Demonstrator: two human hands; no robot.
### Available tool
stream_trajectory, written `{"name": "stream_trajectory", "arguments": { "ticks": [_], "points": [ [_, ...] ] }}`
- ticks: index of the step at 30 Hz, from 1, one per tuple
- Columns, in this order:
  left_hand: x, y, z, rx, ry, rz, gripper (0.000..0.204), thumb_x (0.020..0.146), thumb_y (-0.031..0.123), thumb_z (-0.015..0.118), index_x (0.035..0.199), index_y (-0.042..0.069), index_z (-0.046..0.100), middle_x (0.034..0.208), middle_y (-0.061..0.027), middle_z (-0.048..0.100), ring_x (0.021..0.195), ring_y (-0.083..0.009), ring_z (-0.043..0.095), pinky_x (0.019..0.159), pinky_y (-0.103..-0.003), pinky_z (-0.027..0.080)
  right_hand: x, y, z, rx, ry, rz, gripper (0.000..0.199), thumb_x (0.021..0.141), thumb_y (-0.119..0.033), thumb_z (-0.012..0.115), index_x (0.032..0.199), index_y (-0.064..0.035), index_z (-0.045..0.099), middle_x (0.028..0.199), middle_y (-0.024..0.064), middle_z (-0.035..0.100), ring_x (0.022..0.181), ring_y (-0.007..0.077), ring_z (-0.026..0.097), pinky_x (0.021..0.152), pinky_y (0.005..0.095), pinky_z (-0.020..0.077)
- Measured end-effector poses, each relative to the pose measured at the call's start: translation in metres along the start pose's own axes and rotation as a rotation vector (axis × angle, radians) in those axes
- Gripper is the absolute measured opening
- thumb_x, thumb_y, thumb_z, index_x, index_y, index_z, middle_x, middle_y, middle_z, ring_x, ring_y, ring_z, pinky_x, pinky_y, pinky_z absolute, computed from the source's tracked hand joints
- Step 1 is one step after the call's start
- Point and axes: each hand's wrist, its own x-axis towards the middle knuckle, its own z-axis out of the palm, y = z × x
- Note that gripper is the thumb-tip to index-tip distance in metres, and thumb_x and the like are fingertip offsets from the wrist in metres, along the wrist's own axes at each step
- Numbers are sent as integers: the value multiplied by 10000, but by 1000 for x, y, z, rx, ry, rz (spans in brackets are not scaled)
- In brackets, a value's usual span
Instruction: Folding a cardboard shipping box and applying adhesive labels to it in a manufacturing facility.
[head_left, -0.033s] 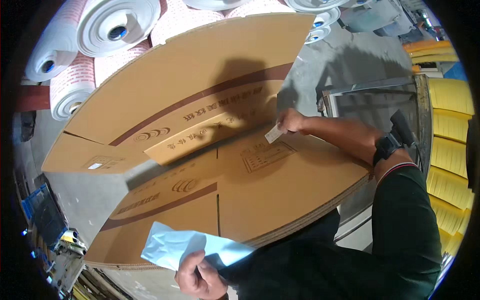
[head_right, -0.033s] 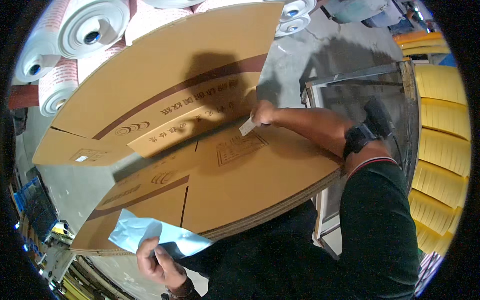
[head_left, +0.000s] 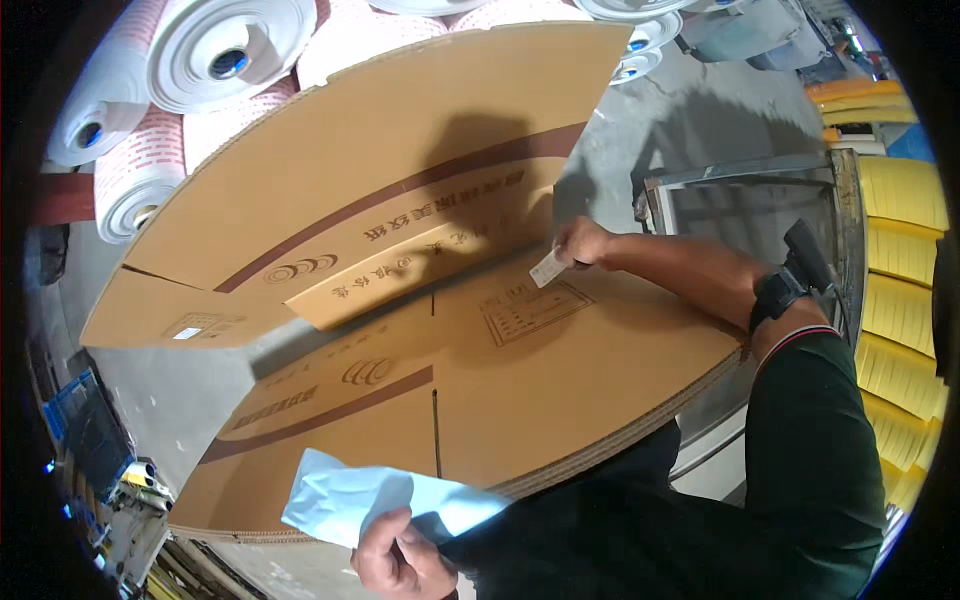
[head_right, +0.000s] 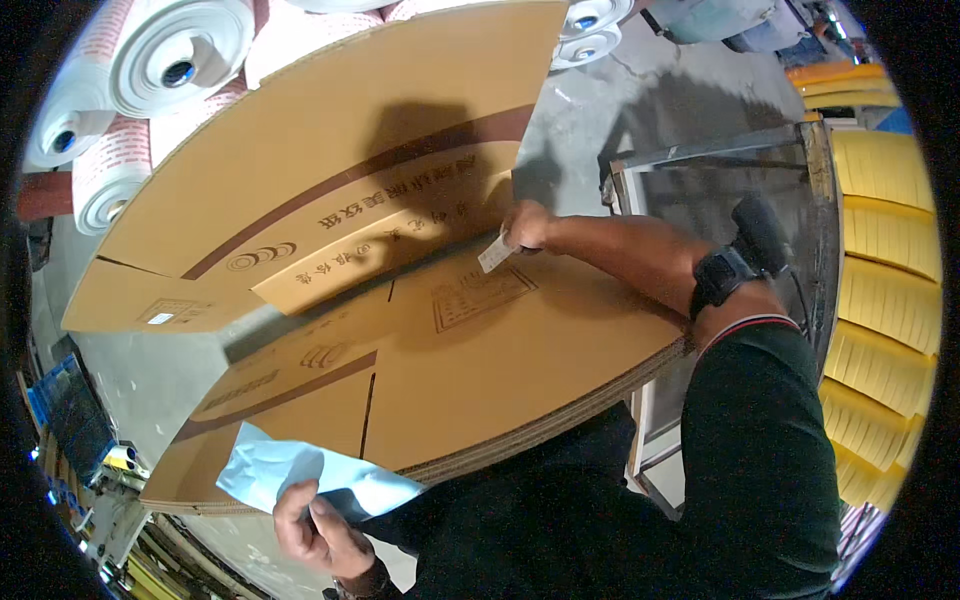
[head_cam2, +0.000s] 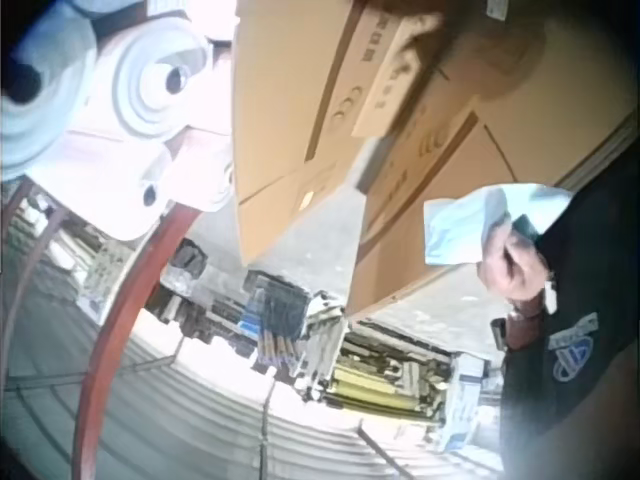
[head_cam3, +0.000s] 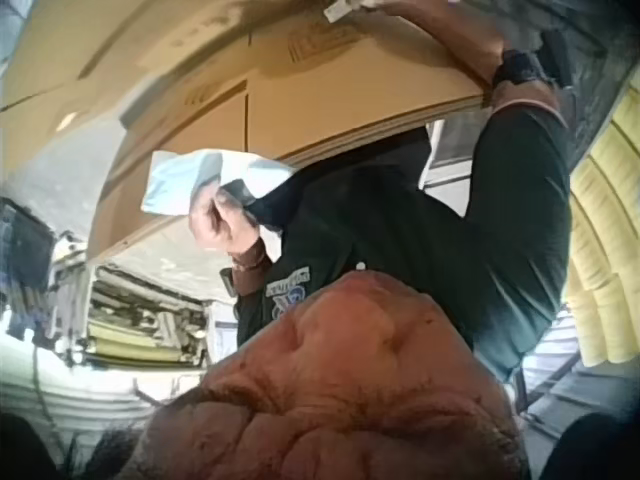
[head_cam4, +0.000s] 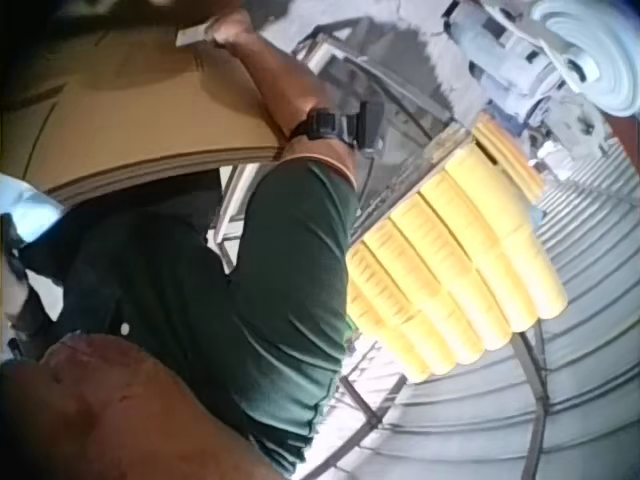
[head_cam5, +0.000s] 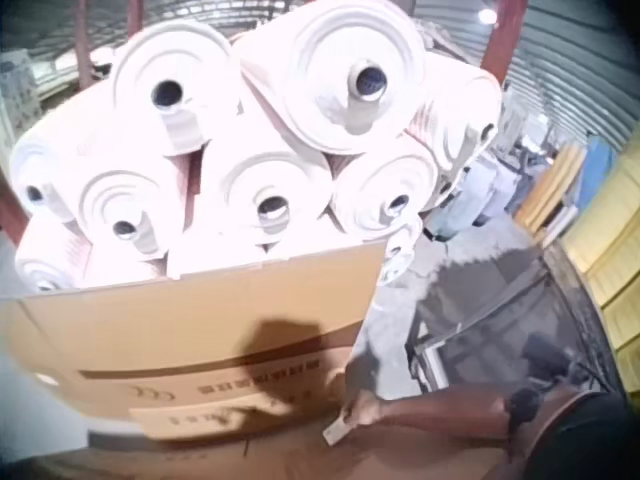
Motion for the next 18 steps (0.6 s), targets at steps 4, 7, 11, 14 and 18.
{"name": "stream_trajectory", "arguments": {
  "ticks": [4,7,11,14,18],
  "points": [
    [3,1,5,-96,-23,57,175,933,83,541,1047,-45,581,1006,-163,604,894,-226,584,831,-322,453,-8,25,-5,65,52,-18,164,735,-70,721,875,10,687,738,104,633,587,171,574,520,305,472],
    [9,6,1,-129,-101,102,184,919,78,590,1039,-61,610,950,-207,658,794,-265,635,739,-338,517,-9,36,-5,-8,28,-27,188,703,-56,736,869,14,684,738,104,635,597,188,579,540,324,479],
    [9,9,0,-62,-85,157,168,940,67,559,1034,-59,614,961,-183,659,815,-240,628,756,-321,510,-9,29,-3,-73,-8,-26,176,699,-40,736,856,18,682,741,104,638,602,203,584,540,335,479],
    [11,8,1,-55,-89,170,158,936,53,557,1030,-57,621,948,-179,659,801,-236,631,748,-319,514,-19,18,-4,10,-21,84,153,715,-22,726,855,18,681,739,105,638,591,195,581,521,325,474],
    [9,6,-1,-61,-99,174,152,935,50,562,1029,-52,625,931,-171,662,785,-231,635,735,-315,518,-17,24,-2,124,-35,139,133,739,8,697,870,23,678,725,102,630,576,174,573,495,307,470]
  ]
}}
